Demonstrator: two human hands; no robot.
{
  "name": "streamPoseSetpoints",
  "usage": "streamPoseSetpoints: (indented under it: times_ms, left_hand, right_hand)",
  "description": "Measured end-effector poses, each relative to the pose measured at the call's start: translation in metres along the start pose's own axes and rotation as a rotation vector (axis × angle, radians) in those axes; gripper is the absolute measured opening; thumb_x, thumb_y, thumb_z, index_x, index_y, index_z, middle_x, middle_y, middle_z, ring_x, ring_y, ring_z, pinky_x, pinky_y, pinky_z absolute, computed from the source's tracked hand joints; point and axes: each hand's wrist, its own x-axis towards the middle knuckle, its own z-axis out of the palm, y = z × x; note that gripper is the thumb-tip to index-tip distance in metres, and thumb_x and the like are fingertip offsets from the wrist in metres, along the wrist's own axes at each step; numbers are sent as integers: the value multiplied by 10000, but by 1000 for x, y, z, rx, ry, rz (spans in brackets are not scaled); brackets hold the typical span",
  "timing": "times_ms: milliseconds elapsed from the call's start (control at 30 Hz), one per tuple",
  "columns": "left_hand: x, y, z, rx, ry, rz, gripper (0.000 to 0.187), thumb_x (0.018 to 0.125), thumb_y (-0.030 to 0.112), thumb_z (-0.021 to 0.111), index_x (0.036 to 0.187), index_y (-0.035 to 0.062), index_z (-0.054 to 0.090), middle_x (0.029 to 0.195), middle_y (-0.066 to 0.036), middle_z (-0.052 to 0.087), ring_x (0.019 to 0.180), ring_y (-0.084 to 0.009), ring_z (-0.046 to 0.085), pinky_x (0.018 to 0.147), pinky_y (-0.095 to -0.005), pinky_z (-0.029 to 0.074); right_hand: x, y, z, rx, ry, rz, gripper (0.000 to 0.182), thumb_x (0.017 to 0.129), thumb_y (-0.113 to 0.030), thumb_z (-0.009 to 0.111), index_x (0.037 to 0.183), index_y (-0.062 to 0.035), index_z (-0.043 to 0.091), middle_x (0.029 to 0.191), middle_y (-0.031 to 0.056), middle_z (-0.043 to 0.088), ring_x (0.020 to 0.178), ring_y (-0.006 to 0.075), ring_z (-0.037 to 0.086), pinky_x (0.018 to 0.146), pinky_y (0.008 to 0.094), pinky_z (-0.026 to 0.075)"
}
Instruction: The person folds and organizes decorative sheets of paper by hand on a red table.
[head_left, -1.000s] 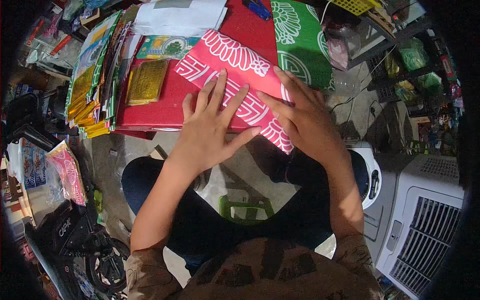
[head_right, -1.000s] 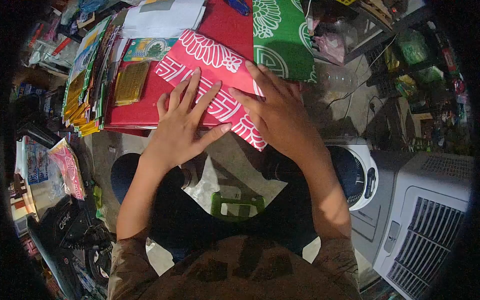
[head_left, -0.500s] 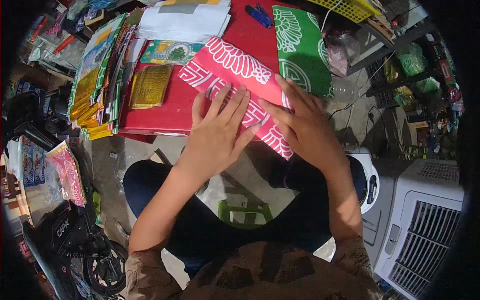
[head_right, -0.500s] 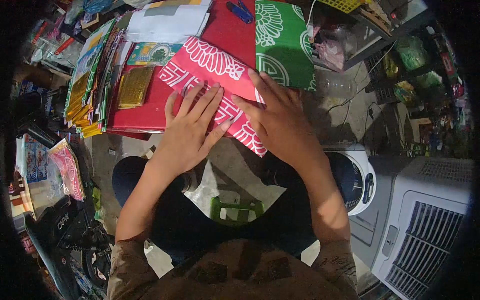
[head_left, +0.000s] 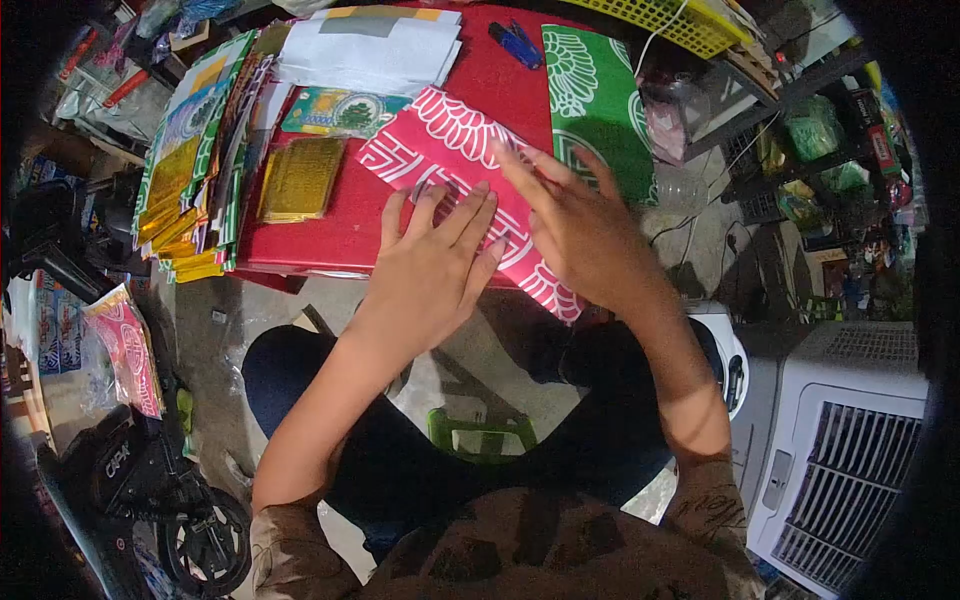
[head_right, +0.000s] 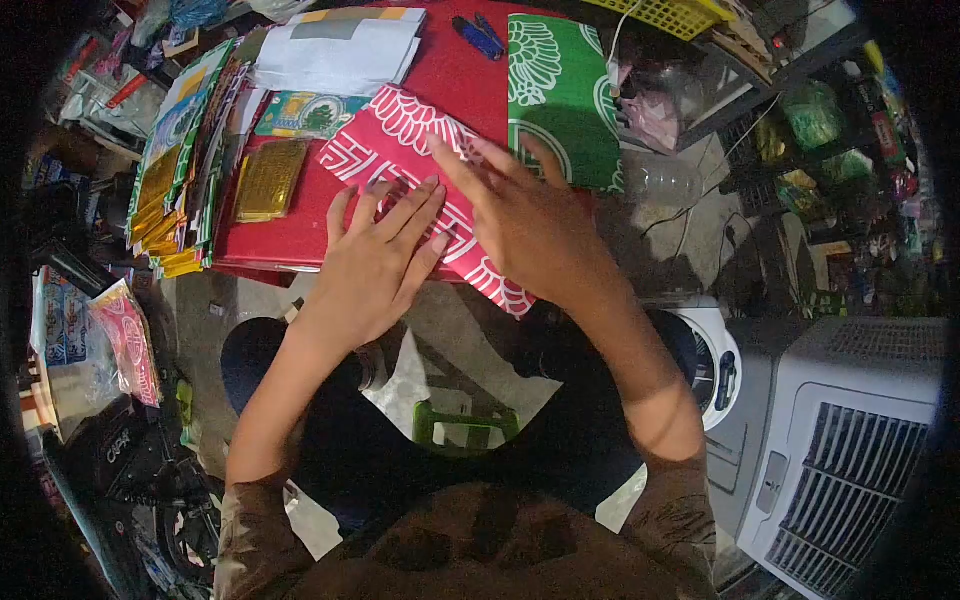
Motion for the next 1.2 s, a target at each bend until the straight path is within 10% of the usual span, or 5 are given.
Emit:
streamPoseSetpoints:
  times_ms: [400,1200]
  left_hand:
    - [-2,3,0,36,15,11,514,1112,330,469,1557,77,521,1552,-83,559,1359,-370,498,1224,-593,271]
    - [0,5,-2,23,5,-2,518,1087,314,525,1537,57,535,1521,-92,570,1297,-350,519,1182,-612,320]
  right_hand:
    - [-3,20,2,21,63,94,793,1049,-174,557,1726,-150,146,1309,219,691,1391,373,562,1240,602,281]
    - [-1,-21,-4,79,-13,80,664,1045,-237,573,1644,-58,350,1467,178,612,1454,316,498,1246,584,271]
